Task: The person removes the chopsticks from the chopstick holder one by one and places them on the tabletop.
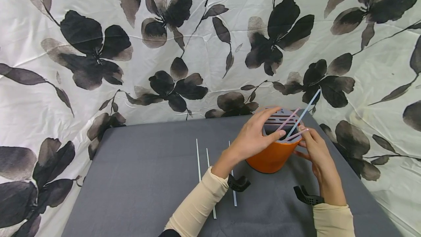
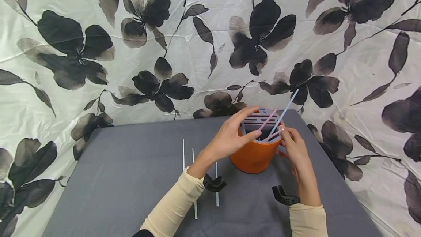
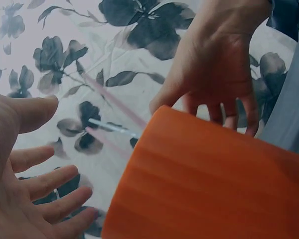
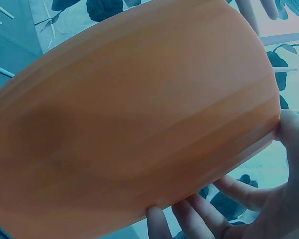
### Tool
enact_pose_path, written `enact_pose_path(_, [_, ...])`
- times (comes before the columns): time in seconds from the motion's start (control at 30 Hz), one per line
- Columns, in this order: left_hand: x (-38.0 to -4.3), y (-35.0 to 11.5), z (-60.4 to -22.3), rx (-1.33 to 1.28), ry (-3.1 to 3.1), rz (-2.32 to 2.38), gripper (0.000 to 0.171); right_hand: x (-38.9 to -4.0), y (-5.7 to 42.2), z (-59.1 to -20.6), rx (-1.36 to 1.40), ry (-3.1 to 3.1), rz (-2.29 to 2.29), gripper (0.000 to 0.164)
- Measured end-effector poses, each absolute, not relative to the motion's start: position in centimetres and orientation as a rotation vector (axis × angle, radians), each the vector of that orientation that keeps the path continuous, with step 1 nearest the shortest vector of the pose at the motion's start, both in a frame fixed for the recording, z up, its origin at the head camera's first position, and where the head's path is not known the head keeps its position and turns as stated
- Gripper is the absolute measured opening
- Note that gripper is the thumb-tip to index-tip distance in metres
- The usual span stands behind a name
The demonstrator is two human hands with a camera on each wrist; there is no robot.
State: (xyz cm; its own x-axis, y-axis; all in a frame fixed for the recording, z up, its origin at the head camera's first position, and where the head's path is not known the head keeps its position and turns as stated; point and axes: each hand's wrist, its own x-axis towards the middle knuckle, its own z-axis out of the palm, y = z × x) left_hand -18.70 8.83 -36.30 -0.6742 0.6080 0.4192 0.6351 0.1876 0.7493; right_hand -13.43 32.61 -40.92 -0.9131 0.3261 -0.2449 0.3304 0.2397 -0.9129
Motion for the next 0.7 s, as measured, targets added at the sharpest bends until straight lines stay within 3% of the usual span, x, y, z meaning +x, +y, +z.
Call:
enact_pose_path(0.13, [-18.6,9.8,-36.6,-1.265,-2.47,-1.577,0.066,-13.3,32.7,-41.0,0.629,2.479,-1.835,0.066])
enact_pose_path(0.47, [-18.4,11.9,-37.0,-1.329,-2.541,-1.576,0.065,-13.5,32.9,-41.1,0.621,2.486,-1.821,0.073])
enact_pose_path(0.7, [-18.2,13.0,-37.1,-1.297,-2.562,-1.54,0.059,-13.4,32.9,-41.2,0.627,2.479,-1.835,0.062])
